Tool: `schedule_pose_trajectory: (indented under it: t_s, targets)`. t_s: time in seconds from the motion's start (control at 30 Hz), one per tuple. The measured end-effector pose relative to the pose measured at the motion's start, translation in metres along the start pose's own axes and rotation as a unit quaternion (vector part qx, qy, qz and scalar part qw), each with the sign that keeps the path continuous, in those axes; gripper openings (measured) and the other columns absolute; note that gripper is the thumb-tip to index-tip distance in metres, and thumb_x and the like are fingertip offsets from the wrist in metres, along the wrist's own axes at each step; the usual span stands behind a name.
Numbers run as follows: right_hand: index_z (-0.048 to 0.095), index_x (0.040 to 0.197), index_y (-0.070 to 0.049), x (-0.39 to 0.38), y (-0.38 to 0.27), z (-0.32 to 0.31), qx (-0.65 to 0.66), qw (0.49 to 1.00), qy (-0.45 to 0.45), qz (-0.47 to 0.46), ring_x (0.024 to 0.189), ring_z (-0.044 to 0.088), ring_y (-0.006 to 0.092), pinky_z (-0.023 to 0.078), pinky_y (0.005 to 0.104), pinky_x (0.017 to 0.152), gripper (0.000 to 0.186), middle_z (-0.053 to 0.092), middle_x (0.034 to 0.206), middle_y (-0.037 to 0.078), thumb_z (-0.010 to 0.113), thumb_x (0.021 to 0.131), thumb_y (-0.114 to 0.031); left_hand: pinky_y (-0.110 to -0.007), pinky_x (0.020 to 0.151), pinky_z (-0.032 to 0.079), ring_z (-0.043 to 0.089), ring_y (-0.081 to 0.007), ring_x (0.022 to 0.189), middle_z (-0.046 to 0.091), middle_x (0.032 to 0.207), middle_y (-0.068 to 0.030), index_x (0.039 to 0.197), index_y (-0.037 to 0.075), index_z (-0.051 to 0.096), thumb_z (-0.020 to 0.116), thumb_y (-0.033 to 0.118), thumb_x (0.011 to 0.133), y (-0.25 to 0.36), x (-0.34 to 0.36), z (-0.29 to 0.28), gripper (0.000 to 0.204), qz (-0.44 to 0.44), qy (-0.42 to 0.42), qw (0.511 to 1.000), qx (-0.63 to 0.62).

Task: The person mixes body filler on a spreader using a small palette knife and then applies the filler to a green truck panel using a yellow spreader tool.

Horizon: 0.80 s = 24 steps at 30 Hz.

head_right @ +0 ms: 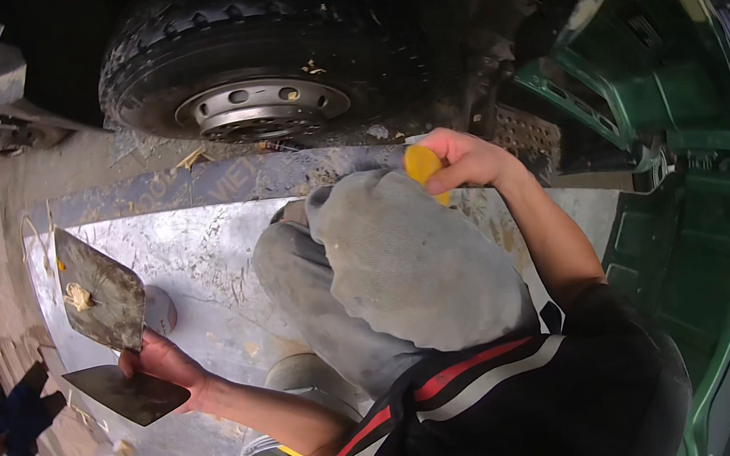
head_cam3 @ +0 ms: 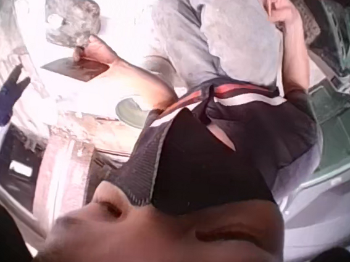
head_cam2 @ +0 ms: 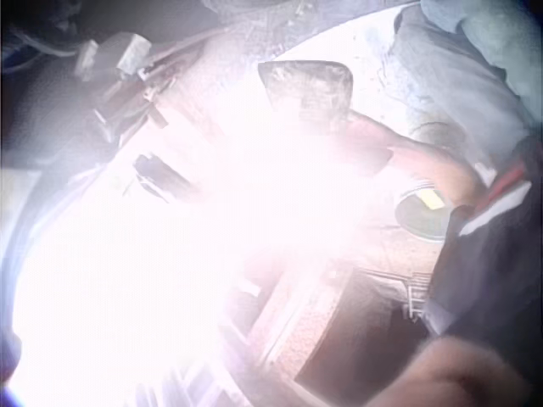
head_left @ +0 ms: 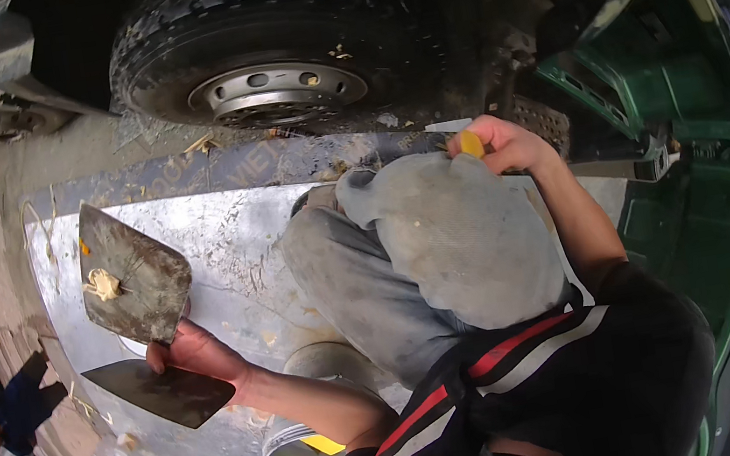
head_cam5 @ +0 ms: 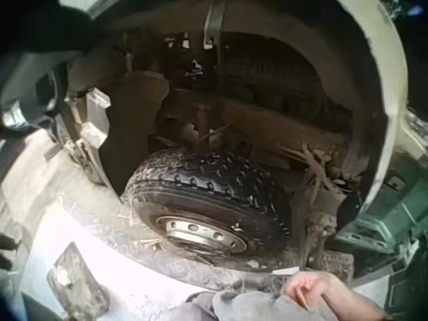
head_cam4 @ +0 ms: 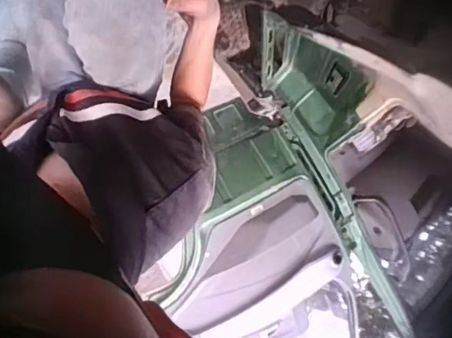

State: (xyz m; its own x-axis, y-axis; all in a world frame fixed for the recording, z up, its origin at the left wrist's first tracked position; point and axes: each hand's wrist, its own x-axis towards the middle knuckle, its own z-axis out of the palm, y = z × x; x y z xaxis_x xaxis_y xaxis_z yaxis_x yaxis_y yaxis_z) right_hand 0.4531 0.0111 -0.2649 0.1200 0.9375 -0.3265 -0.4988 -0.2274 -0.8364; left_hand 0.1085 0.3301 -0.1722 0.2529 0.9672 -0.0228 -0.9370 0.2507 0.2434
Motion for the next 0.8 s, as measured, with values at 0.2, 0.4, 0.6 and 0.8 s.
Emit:
schedule_pose_trajectory:
  t_s: [0.2, 0.4, 0.6, 0.8]
  targets:
    - [0.061, 0.090, 0.000, -0.223, 0.096, 0.157, -0.511, 0.760, 0.368, 0.160, 0.092, 0.061, 0.0400, 0.048, 0.0458, 0.079, 0.019, 0.062, 0.089, 0.018, 0.069, 0.077, -0.012, -0.057, 0.115, 0.019, 0.034, -0.0391, 0.133, 0.050, 0.116, -0.0210, 0.098, -0.008, 0.048, 0.054, 0.010, 0.090, 0.017, -0.032, 0.060, 0.020, -0.240, -0.076, 0.965, -0.078]
    - [0.065, 0.104, -0.004, -0.303, 0.281, 0.245, -0.330, 0.746, 0.469, 0.338, 0.103, 0.064, 0.0369, 0.051, 0.0429, 0.088, 0.034, 0.067, 0.107, 0.021, 0.068, 0.073, -0.017, -0.055, 0.115, 0.022, 0.037, -0.0367, 0.132, 0.053, 0.108, -0.0178, 0.114, -0.006, 0.052, 0.054, 0.012, 0.091, 0.021, -0.048, 0.099, 0.030, -0.314, -0.167, 0.934, -0.020]
    - [0.061, 0.116, -0.005, -0.338, 0.315, 0.236, -0.144, 0.703, 0.652, 0.244, 0.105, 0.064, 0.0349, 0.051, 0.0408, 0.088, 0.047, 0.068, 0.106, 0.021, 0.071, 0.072, -0.020, -0.050, 0.115, 0.025, 0.041, -0.0314, 0.127, 0.052, 0.106, -0.0148, 0.108, -0.006, 0.050, 0.053, 0.011, 0.093, 0.007, -0.081, 0.123, 0.023, -0.385, -0.220, 0.896, -0.023]
    - [0.057, 0.116, -0.005, -0.325, 0.294, 0.183, 0.084, 0.728, 0.678, 0.057, 0.102, 0.063, 0.0272, 0.050, 0.0363, 0.086, 0.042, 0.066, 0.106, 0.016, 0.070, 0.077, -0.014, -0.050, 0.115, 0.025, 0.040, -0.0319, 0.128, 0.050, 0.110, -0.0154, 0.112, -0.006, 0.048, 0.051, 0.014, 0.094, 0.010, -0.118, 0.154, 0.027, -0.326, -0.174, 0.928, 0.056]
